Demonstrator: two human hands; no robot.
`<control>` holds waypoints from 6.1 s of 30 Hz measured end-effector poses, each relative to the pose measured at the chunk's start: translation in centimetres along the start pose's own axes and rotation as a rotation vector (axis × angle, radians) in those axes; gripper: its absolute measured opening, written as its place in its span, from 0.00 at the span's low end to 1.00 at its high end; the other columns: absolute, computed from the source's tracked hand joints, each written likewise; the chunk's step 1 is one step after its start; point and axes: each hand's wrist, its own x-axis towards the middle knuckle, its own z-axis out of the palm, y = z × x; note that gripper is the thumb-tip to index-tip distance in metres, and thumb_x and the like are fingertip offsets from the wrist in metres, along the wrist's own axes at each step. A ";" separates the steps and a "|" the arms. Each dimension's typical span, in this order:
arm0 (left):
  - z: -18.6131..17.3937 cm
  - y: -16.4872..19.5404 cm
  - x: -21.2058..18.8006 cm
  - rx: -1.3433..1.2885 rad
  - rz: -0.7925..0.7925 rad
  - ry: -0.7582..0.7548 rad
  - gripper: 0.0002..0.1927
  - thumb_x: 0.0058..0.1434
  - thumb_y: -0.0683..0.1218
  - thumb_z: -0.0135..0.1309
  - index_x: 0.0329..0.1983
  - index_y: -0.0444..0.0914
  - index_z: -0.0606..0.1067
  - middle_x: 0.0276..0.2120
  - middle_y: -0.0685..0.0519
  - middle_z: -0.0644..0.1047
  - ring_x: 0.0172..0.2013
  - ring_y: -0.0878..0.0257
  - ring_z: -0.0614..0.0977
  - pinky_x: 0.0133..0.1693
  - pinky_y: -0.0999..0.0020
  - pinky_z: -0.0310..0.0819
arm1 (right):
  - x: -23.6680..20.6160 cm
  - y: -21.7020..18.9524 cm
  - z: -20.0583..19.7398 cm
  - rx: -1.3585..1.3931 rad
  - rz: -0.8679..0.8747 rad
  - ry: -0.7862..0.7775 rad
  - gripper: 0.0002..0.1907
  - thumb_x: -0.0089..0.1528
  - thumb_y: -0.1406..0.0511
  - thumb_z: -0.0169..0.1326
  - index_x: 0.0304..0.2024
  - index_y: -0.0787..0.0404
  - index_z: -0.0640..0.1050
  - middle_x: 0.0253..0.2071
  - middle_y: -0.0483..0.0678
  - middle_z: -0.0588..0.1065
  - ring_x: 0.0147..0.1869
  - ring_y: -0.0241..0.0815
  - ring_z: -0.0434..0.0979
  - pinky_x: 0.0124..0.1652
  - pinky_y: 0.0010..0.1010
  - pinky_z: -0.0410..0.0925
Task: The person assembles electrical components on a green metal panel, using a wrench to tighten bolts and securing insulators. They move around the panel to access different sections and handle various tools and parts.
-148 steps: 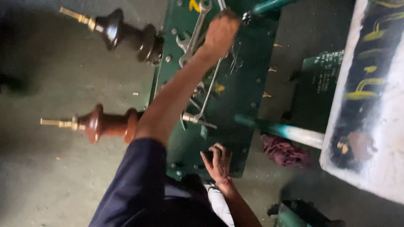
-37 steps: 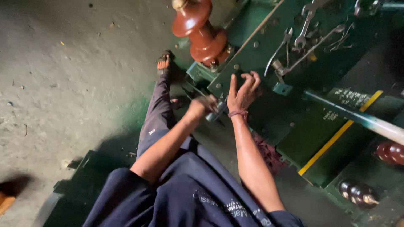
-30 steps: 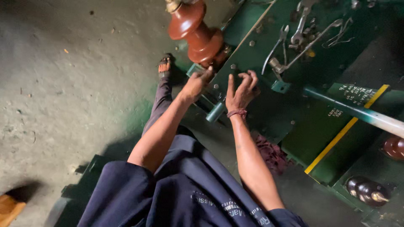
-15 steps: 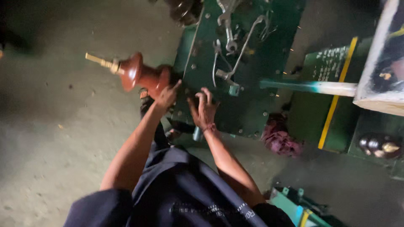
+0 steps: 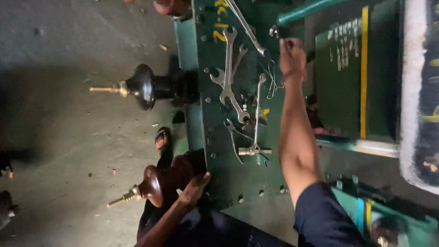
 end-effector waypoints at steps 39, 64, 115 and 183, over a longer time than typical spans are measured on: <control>-11.9 8.6 5.9 1.205 0.361 -0.276 0.18 0.67 0.48 0.61 0.55 0.33 0.77 0.48 0.42 0.79 0.44 0.53 0.80 0.46 0.55 0.74 | -59.9 13.1 23.7 1.144 0.921 0.229 0.18 0.66 0.58 0.56 0.50 0.65 0.78 0.42 0.45 0.76 0.43 0.40 0.73 0.44 0.35 0.67; -10.0 12.6 8.9 0.928 -0.275 -0.861 0.11 0.68 0.45 0.55 0.44 0.32 0.79 0.31 0.49 0.83 0.19 0.65 0.75 0.22 0.71 0.67 | -58.3 16.2 31.9 0.894 0.567 0.388 0.13 0.67 0.66 0.50 0.45 0.65 0.83 0.37 0.43 0.79 0.39 0.33 0.76 0.39 0.28 0.69; -10.5 14.6 7.4 0.729 -0.299 -0.875 0.12 0.67 0.41 0.53 0.53 0.35 0.76 0.45 0.48 0.84 0.44 0.59 0.88 0.24 0.72 0.73 | -54.7 12.2 33.1 1.260 0.546 0.964 0.07 0.62 0.67 0.57 0.40 0.64 0.81 0.38 0.44 0.78 0.39 0.36 0.75 0.39 0.31 0.69; -12.1 8.9 10.4 -0.291 -0.268 -0.821 0.09 0.66 0.44 0.58 0.48 0.38 0.75 0.40 0.50 0.80 0.38 0.56 0.82 0.41 0.57 0.78 | -58.7 10.4 27.4 1.090 0.833 1.097 0.09 0.59 0.62 0.63 0.31 0.55 0.75 0.31 0.43 0.78 0.34 0.32 0.75 0.33 0.24 0.60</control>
